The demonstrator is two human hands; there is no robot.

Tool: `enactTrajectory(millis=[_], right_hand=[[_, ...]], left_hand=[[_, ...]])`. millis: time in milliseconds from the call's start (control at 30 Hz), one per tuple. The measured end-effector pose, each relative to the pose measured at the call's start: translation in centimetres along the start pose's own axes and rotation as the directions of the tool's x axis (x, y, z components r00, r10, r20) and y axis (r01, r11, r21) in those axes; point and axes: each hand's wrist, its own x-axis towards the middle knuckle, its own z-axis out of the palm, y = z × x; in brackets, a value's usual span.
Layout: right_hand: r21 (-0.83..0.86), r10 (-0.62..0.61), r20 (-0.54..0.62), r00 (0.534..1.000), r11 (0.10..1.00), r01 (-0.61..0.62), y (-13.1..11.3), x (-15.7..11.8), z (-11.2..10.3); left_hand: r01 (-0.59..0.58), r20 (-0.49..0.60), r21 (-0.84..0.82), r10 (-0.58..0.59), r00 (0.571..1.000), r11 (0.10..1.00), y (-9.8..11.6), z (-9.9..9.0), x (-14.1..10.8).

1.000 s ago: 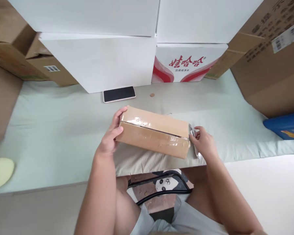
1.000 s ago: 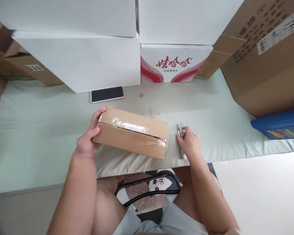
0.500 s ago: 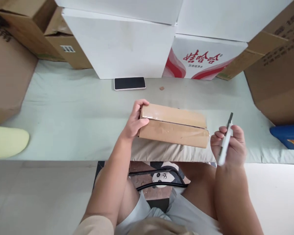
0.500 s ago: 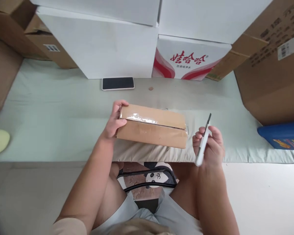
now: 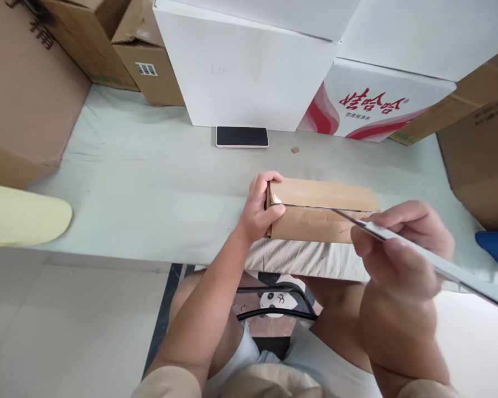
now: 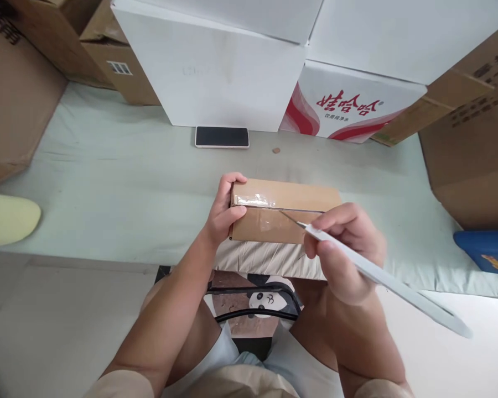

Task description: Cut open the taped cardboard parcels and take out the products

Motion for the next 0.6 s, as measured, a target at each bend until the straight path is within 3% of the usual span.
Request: enactTrajectory(millis=[100, 300, 600], right_hand=[[-0.200, -0.014, 0.022, 1.000, 0.980, 0.018, 1.1, -0.2, 0.3], [-0.463, 0.087, 0.045, 0.995, 0.885, -0.057, 1.9, 0.7, 0.7], [-0.583, 0.035, 0.076, 0.997, 0.812, 0.016, 2.2, 1.1, 1.9]], left_hand=[[-0.016, 0.013, -0.041, 0.017, 1.000, 0.999, -0.1, 0.3, 0.0], [-0.052, 0.030, -0.131, 0.056, 0.998, 0.990, -0.5, 0.5, 0.3], [-0.013, 0.057, -0.165, 0.022, 0.998, 0.986, -0.1, 0.4, 0.2]])
